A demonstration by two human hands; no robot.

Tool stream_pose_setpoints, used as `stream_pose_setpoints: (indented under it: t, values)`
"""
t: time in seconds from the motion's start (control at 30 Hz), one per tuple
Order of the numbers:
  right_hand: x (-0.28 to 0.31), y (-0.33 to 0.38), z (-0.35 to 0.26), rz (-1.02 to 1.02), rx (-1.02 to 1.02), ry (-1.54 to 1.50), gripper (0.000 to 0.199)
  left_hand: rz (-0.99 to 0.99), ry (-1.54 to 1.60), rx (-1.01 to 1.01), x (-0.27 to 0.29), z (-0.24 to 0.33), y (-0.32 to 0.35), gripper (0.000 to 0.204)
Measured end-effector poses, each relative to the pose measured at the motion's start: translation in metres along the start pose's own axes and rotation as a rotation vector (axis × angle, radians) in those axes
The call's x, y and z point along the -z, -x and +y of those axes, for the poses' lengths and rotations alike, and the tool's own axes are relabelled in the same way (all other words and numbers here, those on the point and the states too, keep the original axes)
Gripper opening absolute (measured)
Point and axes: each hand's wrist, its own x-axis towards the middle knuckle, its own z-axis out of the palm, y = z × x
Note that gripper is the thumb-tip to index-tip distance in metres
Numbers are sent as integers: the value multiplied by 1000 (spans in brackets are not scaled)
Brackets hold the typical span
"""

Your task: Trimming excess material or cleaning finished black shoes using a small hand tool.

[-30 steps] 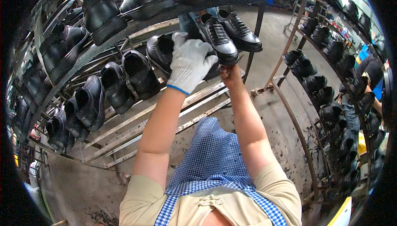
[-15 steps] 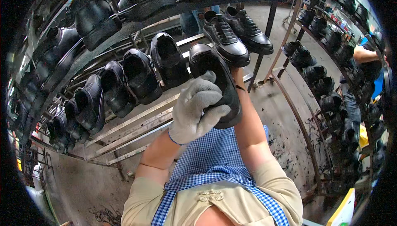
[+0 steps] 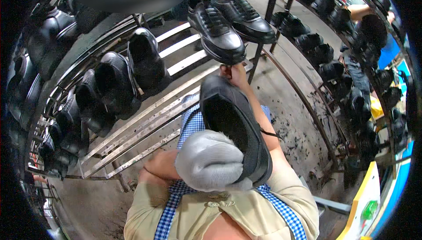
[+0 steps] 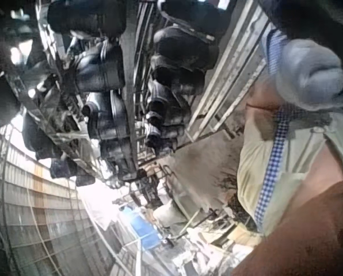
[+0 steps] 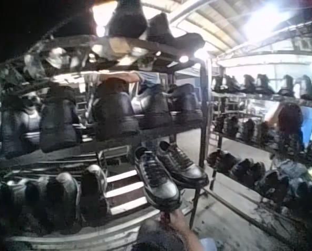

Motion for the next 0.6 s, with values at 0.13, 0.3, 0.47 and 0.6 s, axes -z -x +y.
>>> stream_pose_setpoints:
  t: [0.13, 0.3, 0.47, 0.6]
  values:
    - [-35, 93, -56, 297, -225, -160, 42, 205, -9, 305, -39, 4, 8, 20]
    - [41, 207, -59, 543, -27, -7, 40, 542, 210, 921, -90, -47, 42, 18]
    - [48, 297, -86, 331, -49, 167, 38, 571, 231, 956, -125, -57, 74, 16]
    - [25, 317, -75, 257, -72, 435, 79, 307, 520, 933, -147, -54, 106, 13]
